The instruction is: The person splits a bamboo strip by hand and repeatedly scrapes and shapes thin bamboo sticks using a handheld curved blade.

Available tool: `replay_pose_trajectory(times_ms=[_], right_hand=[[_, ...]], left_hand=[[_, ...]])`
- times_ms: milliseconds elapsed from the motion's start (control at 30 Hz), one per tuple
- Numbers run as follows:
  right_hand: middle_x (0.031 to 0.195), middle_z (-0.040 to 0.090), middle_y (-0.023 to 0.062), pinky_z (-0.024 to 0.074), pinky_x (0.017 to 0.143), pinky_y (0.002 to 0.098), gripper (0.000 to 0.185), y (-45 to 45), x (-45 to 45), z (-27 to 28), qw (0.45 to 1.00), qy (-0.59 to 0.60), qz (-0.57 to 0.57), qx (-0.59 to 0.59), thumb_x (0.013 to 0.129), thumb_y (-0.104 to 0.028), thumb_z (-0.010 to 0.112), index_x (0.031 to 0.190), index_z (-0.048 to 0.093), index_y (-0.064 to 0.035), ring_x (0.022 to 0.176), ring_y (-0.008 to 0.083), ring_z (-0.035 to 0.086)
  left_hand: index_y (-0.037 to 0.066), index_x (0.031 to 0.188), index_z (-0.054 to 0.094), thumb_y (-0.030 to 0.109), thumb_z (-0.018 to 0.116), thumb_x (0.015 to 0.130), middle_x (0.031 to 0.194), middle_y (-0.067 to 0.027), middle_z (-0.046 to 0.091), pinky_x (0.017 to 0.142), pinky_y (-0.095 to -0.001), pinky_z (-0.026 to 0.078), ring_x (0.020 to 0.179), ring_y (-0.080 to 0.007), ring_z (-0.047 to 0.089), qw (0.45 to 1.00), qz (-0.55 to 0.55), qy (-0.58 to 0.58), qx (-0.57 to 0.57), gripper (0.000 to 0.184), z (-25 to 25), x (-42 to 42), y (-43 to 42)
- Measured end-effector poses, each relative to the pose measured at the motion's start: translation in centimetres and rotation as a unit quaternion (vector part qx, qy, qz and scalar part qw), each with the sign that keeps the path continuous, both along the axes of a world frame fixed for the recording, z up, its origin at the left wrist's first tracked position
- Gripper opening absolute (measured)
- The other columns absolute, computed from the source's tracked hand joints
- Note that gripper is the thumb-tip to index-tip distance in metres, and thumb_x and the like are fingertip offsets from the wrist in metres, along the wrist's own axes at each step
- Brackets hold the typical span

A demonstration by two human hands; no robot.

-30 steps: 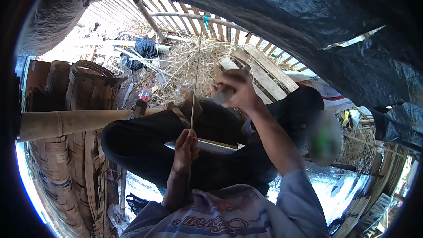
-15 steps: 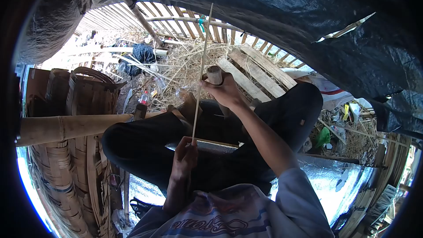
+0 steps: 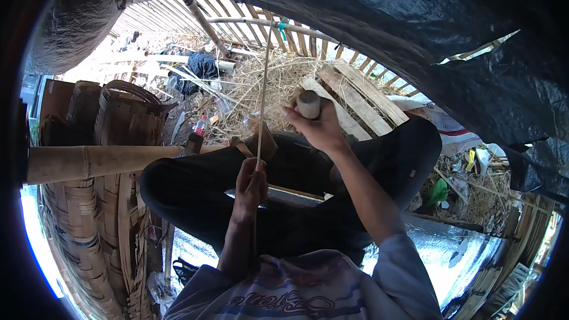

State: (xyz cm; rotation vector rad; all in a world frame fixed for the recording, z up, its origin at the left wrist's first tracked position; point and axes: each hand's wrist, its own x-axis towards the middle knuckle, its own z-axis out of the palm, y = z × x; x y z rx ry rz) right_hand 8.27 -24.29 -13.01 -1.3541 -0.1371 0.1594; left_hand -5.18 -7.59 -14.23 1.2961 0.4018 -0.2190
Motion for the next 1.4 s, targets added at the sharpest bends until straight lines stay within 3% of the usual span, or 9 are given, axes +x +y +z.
replay_pose_trajectory(times_ms=[167, 267, 467, 767, 1000, 1067, 1133, 1300, 1400], right_hand=[[0.064, 0.049, 0.0018, 0.0407, 0.053, 0.0284, 0.008, -4.9, 0.7, 3.0, 0.959, -0.084, -0.092, 0.256, 0.083, -0.005, 0.06, 0.089, 0.055, -0.0039, 0.055, 0.01, 0.047], [0.059, 0.039, -0.0005, 0.0373, 0.06, 0.0302, 0.012, -6.8, 0.5, 4.2, 0.957, -0.106, -0.096, 0.252, 0.087, -0.02, 0.051, 0.084, 0.048, -0.009, 0.054, 0.012, 0.041], [0.057, 0.037, -0.0007, 0.0359, 0.06, 0.031, 0.017, -7.1, -0.4, 4.1, 0.94, -0.122, -0.085, 0.306, 0.089, -0.027, 0.044, 0.085, 0.047, -0.0106, 0.053, 0.0126, 0.038], [0.053, 0.038, -0.0039, 0.0353, 0.055, 0.0281, 0.023, -6.5, -1.4, 3.6, 0.922, -0.113, -0.022, 0.369, 0.09, -0.032, 0.041, 0.085, 0.048, -0.0108, 0.047, 0.0097, 0.037], [0.05, 0.041, -0.0033, 0.0376, 0.05, 0.0293, 0.032, -4.4, -3.4, 4.4, 0.916, -0.118, 0.049, 0.379, 0.09, -0.041, 0.045, 0.086, 0.049, -0.0099, 0.041, 0.01, 0.038], [0.049, 0.046, -0.0013, 0.0409, 0.046, 0.0286, 0.033, -4.4, -3.5, 5.6, 0.905, -0.234, 0.124, 0.335, 0.089, -0.041, 0.051, 0.084, 0.05, -0.0088, 0.039, 0.0121, 0.044], [0.051, 0.052, 0.0023, 0.0458, 0.046, 0.0286, 0.031, -3.8, -4.2, 6.4, 0.888, -0.251, 0.131, 0.361, 0.087, -0.036, 0.057, 0.083, 0.052, -0.0058, 0.04, 0.0154, 0.05], [0.056, 0.056, 0.0048, 0.0513, 0.05, 0.0294, 0.026, -3.4, -3.9, 8.6, 0.794, -0.421, 0.305, 0.315, 0.084, -0.025, 0.065, 0.076, 0.052, -0.004, 0.047, 0.0144, 0.056], [0.058, 0.054, 0.007, 0.049, 0.048, 0.0305, 0.026, -2.9, -6.0, 9.7, 0.794, -0.426, 0.313, 0.299, 0.08, -0.019, 0.067, 0.068, 0.053, -0.0008, 0.048, 0.0176, 0.054]], left_hand=[[0.007, 0.095, 0.05, 0.024, 0.044, 0.099, 0.057, 0.0063, 0.039, 0.039, -0.0174, 0.024, 0.044, 0.0007, 0.033, 0.999, 0.035, 0.034, 0.008, 0.018, -1.4, -0.3, 0.3], [0.007, 0.094, 0.05, 0.025, 0.044, 0.099, 0.056, 0.0058, 0.039, 0.037, -0.0179, 0.023, 0.043, 0.0001, 0.032, 0.998, 0.047, 0.051, 0.006, 0.021, -1.4, 0.0, 0.6], [0.007, 0.094, 0.049, 0.03, 0.042, 0.1, 0.055, 0.0046, 0.039, 0.034, -0.0186, 0.022, 0.04, -0.0007, 0.031, 0.996, 0.068, 0.013, 0.063, 0.025, -1.1, 0.4, 0.9], [0.008, 0.106, 0.048, 0.023, 0.039, 0.1, 0.053, 0.0042, 0.037, 0.031, -0.0189, 0.019, 0.037, -0.0016, 0.027, 0.987, 0.143, 0.059, -0.043, 0.019, -1.0, 1.0, 1.0], [0.013, 0.106, 0.047, 0.02, 0.043, 0.098, 0.055, 0.0037, 0.037, 0.03, -0.0173, 0.018, 0.038, -0.0023, 0.028, 0.959, 0.139, 0.071, -0.235, 0.011, -1.0, 1.3, 2.0], [0.014, 0.106, 0.047, 0.019, 0.041, 0.098, 0.055, 0.0038, 0.037, 0.03, -0.0165, 0.017, 0.038, -0.0019, 0.028, 0.951, 0.144, 0.086, -0.261, 0.011, -0.9, 1.3, 2.3], [0.011, 0.111, 0.048, 0.013, 0.037, 0.098, 0.058, 0.003, 0.037, 0.029, -0.0149, 0.016, 0.039, -0.0011, 0.026, 0.859, 0.121, 0.066, -0.492, 0.017, -1.5, 1.2, 2.9], [0.001, 0.117, 0.045, 0.007, 0.033, 0.095, 0.06, 0.0018, 0.036, 0.029, -0.0141, 0.02, 0.039, -0.0013, 0.024, 0.757, 0.104, 0.039, -0.644, 0.025, -1.3, 1.3, 3.0], [-0.004, 0.119, 0.044, 0.006, 0.032, 0.095, 0.06, 0.0015, 0.036, 0.028, -0.0142, 0.022, 0.039, -0.0015, 0.024, 0.715, 0.099, 0.029, -0.692, 0.028, -1.0, 1.3, 2.9]])
